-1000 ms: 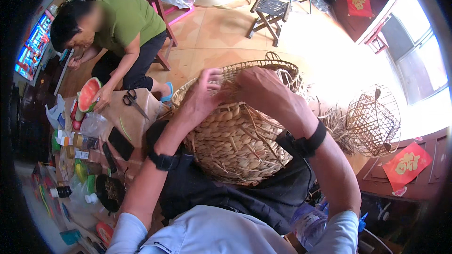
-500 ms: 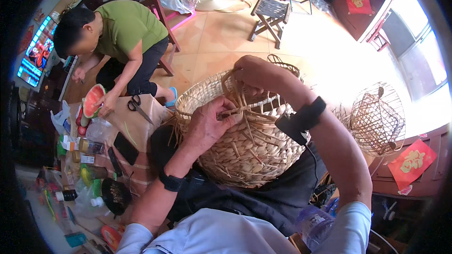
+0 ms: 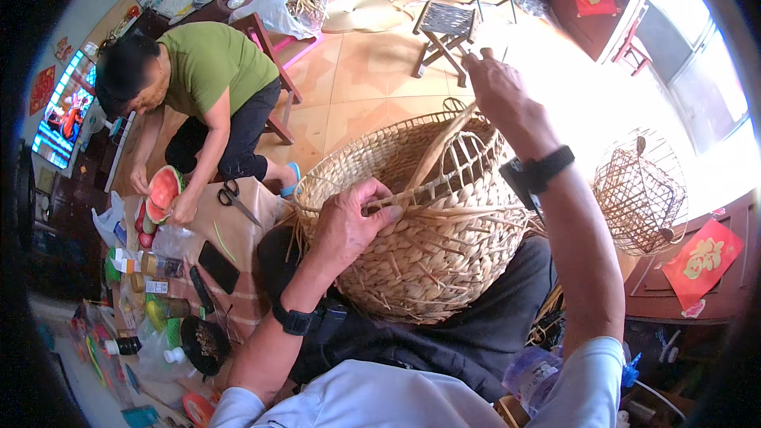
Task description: The recorder is weaving a large bamboo or straw basket using multiple strips.
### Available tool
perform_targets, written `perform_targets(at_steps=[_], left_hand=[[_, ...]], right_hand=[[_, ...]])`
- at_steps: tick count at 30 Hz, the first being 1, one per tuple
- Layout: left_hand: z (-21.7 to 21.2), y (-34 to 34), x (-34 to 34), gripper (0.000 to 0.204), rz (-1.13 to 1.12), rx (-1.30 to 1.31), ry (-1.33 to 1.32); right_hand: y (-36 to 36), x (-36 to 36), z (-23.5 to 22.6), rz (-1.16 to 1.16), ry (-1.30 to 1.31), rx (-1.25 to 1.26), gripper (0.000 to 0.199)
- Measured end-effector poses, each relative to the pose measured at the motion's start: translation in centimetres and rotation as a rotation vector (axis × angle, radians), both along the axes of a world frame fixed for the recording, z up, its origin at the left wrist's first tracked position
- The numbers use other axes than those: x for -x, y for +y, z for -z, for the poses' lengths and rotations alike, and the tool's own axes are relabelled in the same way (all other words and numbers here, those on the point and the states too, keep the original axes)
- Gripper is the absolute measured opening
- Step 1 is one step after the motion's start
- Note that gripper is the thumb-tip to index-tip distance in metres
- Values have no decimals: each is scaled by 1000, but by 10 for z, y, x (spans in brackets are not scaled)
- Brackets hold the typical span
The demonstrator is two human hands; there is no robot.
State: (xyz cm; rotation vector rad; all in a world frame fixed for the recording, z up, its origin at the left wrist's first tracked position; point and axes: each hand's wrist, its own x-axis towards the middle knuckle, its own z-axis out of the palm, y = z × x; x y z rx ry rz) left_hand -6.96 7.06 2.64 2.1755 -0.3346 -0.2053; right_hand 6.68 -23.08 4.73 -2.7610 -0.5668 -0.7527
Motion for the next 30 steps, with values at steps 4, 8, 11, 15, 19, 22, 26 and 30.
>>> perform_targets(at_steps=[4,8,11,15,19,22,26,30], left_hand=[[-10,0,-10,24,103,-70,-14],[7,-1,-25,26,203,216,97],[3,-4,-32,29,302,238,146],[-1,-6,-39,30,329,257,205],[-2,-10,-37,32,261,235,282],[8,-7,-43,34,327,286,292],[10,-6,-62,34,402,360,626],[10,-5,-71,32,483,469,711]], right_hand=[[19,54,-11,-80,119,-122,13],[62,143,-14,-32,391,-224,15],[76,179,2,-27,309,-326,16],[85,205,23,2,411,-377,14],[89,216,31,6,401,-430,11],[84,212,31,16,415,-429,11],[85,208,32,36,337,-466,15],[90,200,28,67,335,-433,28]])
